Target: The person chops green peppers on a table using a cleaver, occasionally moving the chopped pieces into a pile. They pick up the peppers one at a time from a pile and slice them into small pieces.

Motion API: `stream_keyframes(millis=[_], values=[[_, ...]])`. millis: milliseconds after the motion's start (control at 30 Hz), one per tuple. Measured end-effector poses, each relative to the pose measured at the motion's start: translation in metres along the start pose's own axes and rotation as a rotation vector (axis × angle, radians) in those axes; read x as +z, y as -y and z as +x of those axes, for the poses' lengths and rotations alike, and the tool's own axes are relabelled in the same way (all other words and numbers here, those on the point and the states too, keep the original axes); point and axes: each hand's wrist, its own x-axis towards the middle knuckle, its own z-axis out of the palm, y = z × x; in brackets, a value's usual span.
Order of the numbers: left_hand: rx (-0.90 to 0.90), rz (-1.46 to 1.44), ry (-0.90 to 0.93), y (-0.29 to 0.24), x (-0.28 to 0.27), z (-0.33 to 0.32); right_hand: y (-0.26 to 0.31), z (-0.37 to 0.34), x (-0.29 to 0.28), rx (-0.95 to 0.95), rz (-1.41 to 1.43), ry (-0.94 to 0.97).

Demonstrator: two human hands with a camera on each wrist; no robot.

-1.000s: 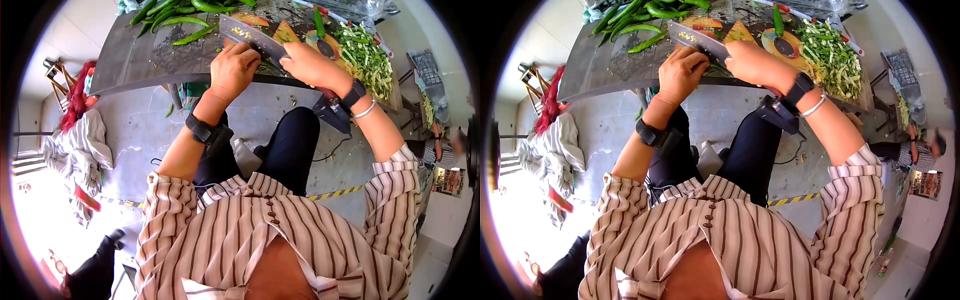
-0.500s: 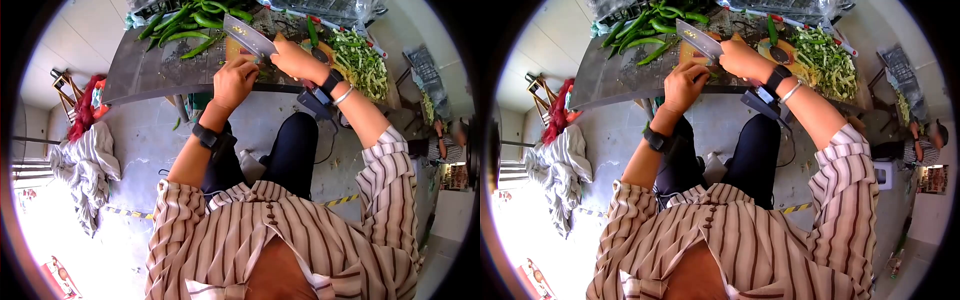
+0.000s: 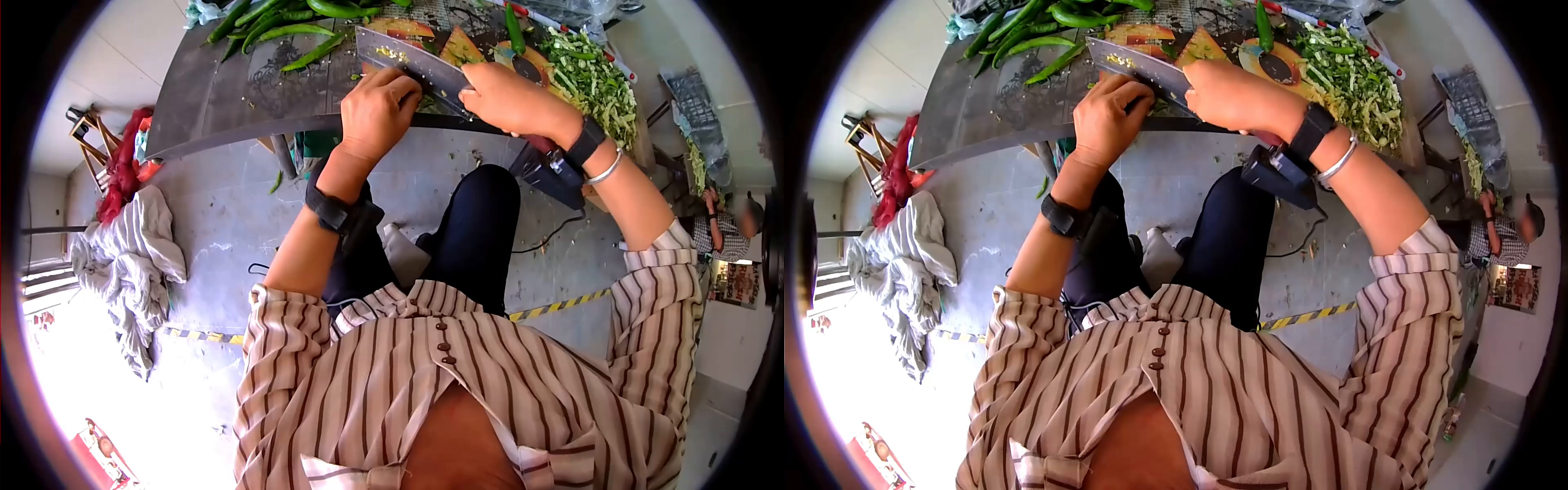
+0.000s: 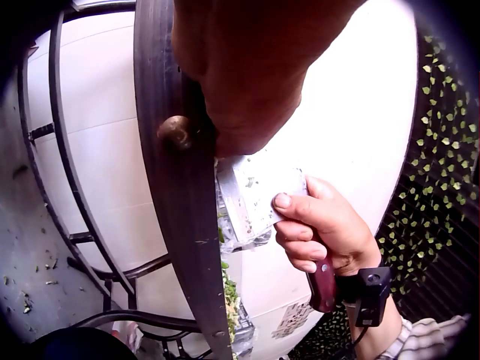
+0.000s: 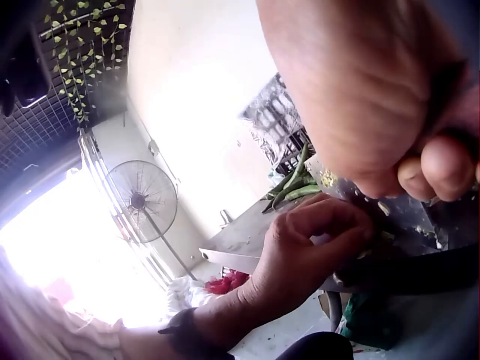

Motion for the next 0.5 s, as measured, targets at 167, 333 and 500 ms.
stream_keyframes(millis=[167,333,500], values=[[0.009,-0.012,0.022,0.002,-0.004,0.003,0.004,-0.001,-0.005,0.064,-0.005,0.047],[0.049,0.017,0.028,0.011,-0.01,0.005,-0.004,0.0,0.001,0.021,-0.008,0.013],[0.035,-0.03,0.043,0.013,-0.01,0.006,0.015,-0.005,-0.011,0.116,-0.065,0.078]])
